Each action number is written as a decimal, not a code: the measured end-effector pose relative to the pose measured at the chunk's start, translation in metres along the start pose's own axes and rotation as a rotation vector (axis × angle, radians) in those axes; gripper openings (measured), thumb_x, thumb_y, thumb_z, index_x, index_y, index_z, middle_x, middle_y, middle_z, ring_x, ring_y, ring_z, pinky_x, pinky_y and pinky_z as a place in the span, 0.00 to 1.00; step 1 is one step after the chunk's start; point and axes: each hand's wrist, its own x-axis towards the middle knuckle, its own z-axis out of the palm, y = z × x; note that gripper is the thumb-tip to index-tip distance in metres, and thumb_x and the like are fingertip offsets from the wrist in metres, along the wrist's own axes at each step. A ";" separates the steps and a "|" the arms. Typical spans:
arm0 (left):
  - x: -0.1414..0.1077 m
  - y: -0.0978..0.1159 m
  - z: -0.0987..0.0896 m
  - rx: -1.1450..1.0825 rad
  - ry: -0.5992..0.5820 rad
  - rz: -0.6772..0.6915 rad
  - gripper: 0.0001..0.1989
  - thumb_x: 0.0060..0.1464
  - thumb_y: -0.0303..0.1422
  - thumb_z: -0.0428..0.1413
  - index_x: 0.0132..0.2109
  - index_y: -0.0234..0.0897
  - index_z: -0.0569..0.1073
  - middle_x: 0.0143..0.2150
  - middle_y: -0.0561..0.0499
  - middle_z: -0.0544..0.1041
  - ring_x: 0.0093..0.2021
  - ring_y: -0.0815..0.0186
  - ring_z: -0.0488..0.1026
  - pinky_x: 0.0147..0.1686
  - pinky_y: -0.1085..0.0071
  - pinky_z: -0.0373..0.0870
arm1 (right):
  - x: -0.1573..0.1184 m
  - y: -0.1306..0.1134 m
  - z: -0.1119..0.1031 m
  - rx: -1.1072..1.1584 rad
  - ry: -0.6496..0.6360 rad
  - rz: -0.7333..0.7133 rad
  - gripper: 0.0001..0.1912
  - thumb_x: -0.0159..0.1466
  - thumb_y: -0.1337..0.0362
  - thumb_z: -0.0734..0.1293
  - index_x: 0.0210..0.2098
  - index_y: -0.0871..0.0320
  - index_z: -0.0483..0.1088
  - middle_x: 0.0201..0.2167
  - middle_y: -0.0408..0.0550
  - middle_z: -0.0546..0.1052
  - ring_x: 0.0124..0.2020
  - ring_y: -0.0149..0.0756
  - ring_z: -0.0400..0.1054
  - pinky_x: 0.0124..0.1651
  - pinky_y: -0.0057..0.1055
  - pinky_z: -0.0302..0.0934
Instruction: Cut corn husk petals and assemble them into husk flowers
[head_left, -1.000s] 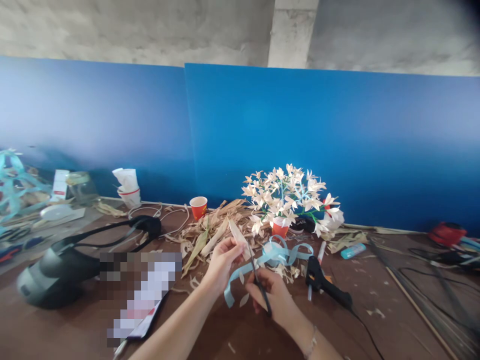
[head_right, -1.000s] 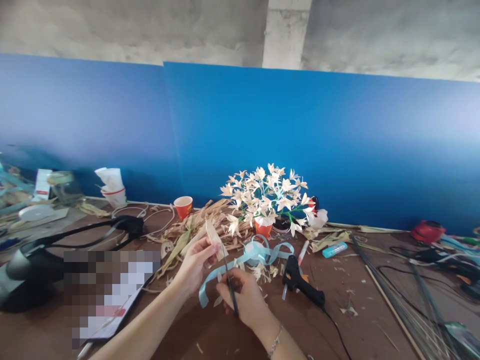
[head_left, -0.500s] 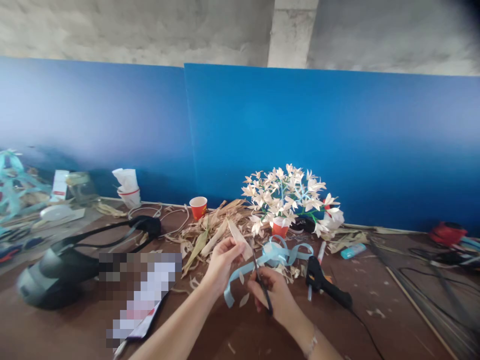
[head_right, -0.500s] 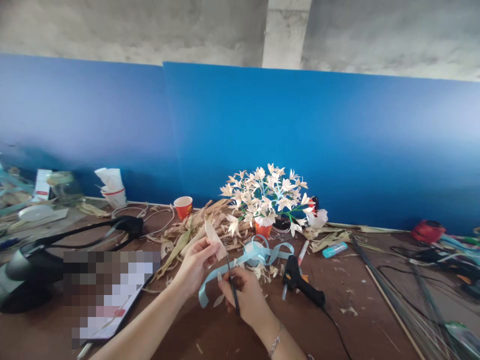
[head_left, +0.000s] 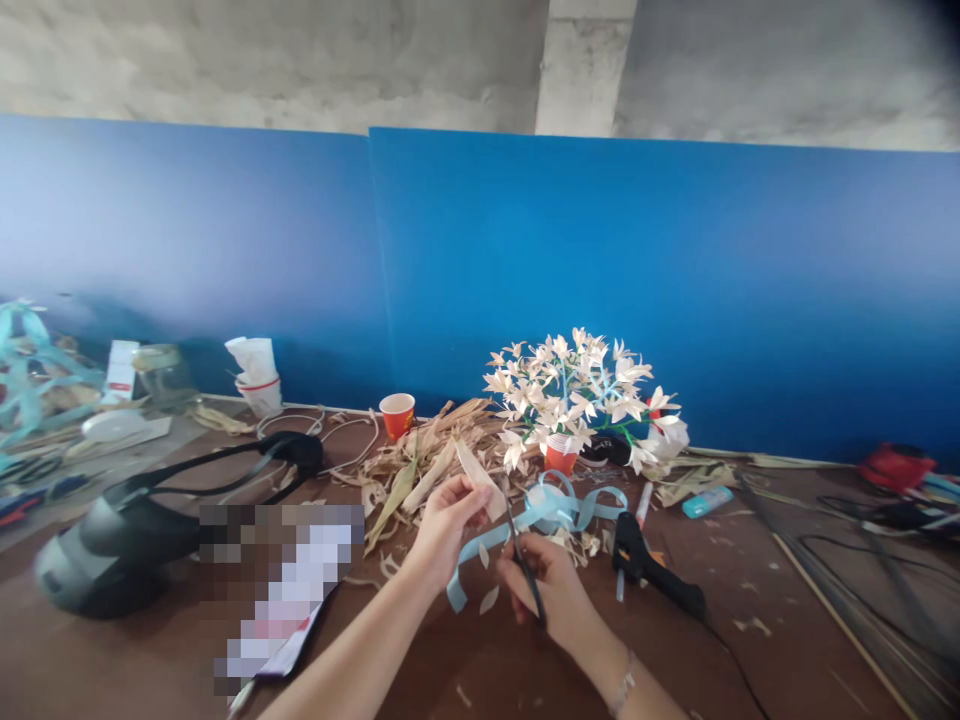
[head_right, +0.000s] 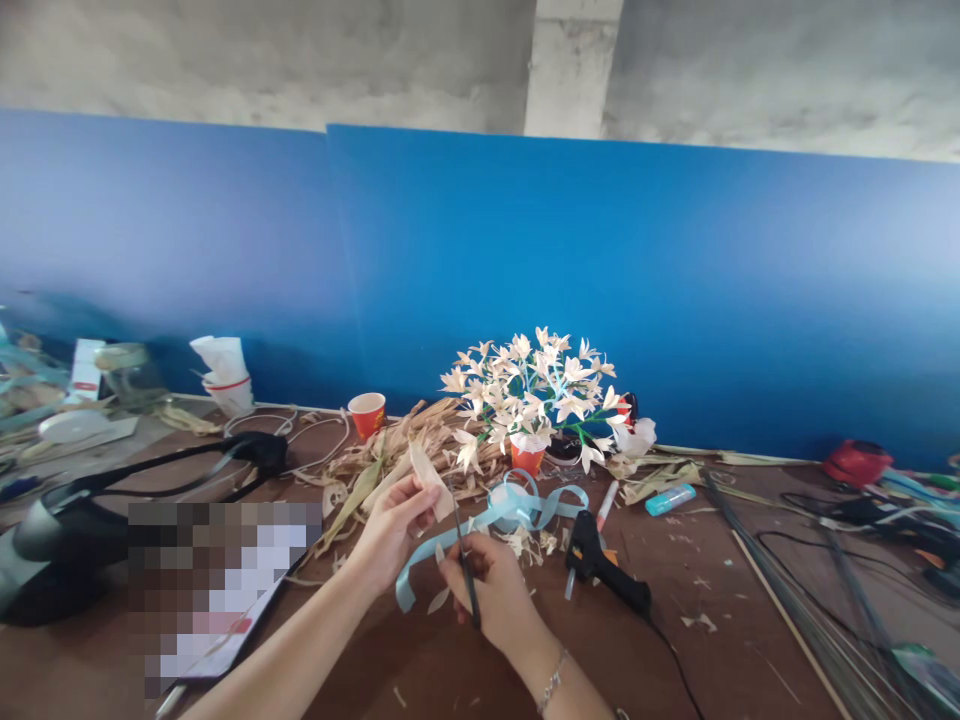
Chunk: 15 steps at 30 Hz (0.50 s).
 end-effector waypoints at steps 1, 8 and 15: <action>0.001 0.000 0.000 0.002 -0.002 -0.001 0.12 0.38 0.33 0.64 0.24 0.32 0.68 0.19 0.57 0.66 0.18 0.79 0.58 0.20 0.82 0.54 | 0.000 0.000 0.000 -0.008 0.004 0.000 0.15 0.56 0.53 0.65 0.27 0.59 0.62 0.10 0.33 0.62 0.10 0.22 0.55 0.14 0.19 0.49; -0.001 0.003 0.000 0.026 -0.004 0.000 0.12 0.37 0.34 0.64 0.25 0.32 0.70 0.19 0.57 0.66 0.18 0.79 0.58 0.20 0.81 0.54 | -0.001 -0.002 -0.003 -0.052 0.000 -0.026 0.14 0.57 0.53 0.64 0.27 0.59 0.63 0.10 0.33 0.61 0.10 0.22 0.54 0.14 0.19 0.48; 0.000 0.003 -0.003 0.053 -0.025 -0.025 0.11 0.38 0.34 0.64 0.28 0.31 0.75 0.19 0.55 0.67 0.19 0.78 0.58 0.20 0.80 0.53 | -0.001 -0.004 -0.003 -0.089 0.010 -0.001 0.16 0.55 0.51 0.65 0.26 0.59 0.63 0.09 0.33 0.60 0.09 0.22 0.53 0.13 0.19 0.48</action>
